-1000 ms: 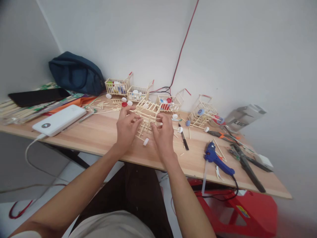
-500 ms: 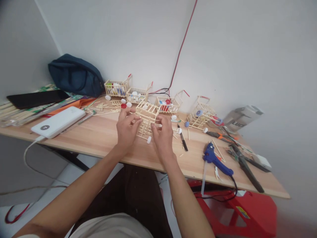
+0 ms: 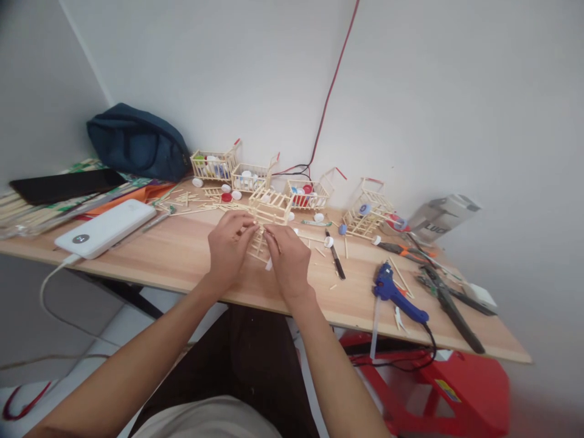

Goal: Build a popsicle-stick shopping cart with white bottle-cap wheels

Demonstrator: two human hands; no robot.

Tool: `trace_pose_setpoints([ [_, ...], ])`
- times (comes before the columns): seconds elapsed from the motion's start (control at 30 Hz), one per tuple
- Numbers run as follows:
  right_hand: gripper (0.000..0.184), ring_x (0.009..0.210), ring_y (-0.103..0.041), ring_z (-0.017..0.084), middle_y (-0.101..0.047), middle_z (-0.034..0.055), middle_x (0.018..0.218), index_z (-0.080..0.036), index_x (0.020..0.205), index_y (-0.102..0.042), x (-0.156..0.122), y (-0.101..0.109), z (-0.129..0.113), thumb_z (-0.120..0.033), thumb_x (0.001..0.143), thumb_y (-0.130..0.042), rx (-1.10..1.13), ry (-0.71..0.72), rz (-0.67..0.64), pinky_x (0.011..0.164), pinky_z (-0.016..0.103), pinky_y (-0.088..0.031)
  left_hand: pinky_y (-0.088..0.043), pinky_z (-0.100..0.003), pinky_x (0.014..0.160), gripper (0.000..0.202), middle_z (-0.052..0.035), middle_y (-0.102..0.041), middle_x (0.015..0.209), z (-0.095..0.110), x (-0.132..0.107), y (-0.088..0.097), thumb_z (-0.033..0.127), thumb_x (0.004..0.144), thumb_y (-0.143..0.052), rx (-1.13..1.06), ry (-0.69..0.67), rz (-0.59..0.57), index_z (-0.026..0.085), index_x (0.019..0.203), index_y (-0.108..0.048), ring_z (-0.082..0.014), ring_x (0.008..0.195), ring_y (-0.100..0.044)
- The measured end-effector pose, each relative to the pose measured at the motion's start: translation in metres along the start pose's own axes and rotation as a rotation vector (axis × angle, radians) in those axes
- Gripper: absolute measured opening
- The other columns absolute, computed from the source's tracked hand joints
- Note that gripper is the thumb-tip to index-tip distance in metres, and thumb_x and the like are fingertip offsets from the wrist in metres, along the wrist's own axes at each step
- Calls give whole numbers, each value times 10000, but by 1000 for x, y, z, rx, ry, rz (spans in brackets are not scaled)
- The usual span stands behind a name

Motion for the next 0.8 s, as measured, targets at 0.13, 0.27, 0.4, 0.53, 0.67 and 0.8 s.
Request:
trace_pose_setpoints([
  [0.13, 228, 884, -689, 207, -756, 43, 1020, -259, 1028, -715, 0, -3, 2, -368, 961, -526, 42, -59, 0, 806, 339, -519, -489, -255, 756, 77, -3, -695, 826, 1, 0, 2, 143, 875, -614, -59, 33, -43, 191, 845, -666, -143, 790, -645],
  [0.27, 217, 767, -665, 179, -743, 24, 921, -255, 967, -700, 3, -2, 0, -369, 956, -515, 64, -91, 2, 732, 305, -503, -487, -250, 711, 65, 10, -691, 778, -1, 0, 1, 185, 870, -616, -158, 131, -85, 198, 834, -669, -139, 730, -649],
  [0.4, 213, 702, -630, 166, -711, 14, 815, -238, 901, -682, 4, 1, -1, -385, 940, -532, 81, -121, 17, 693, 285, -477, -482, -254, 706, 83, 1, -701, 789, 0, -1, 2, 195, 872, -607, -176, 115, -118, 191, 823, -674, -141, 726, -645],
  [0.53, 210, 681, -612, 158, -687, 9, 766, -224, 880, -668, 4, 3, 0, -384, 933, -544, 107, -159, 11, 692, 280, -462, -471, -256, 728, 86, -6, -705, 808, 0, 0, 2, 201, 879, -609, -119, 48, -135, 189, 824, -675, -147, 773, -642],
  [0.67, 218, 662, -597, 160, -669, 6, 722, -221, 849, -658, 4, 5, -1, -398, 920, -552, 109, -188, 17, 672, 280, -462, -476, -257, 733, 98, -9, -711, 814, 0, 1, 2, 217, 889, -603, -129, 51, -136, 189, 830, -676, -150, 779, -648],
  [0.8, 210, 663, -591, 152, -667, 2, 726, -220, 850, -658, 5, 8, -1, -386, 919, -551, 114, -182, 20, 660, 266, -458, -489, -255, 745, 65, -7, -722, 838, 3, 3, 1, 210, 870, -615, -148, 88, -155, 194, 857, -676, -150, 790, -654],
])
Point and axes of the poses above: each hand's wrist, its own x-axis towards the middle knuckle, its own y-axis out of the back of the hand, z = x × y, the point moved 4 cm from there along x, towards the middle knuckle
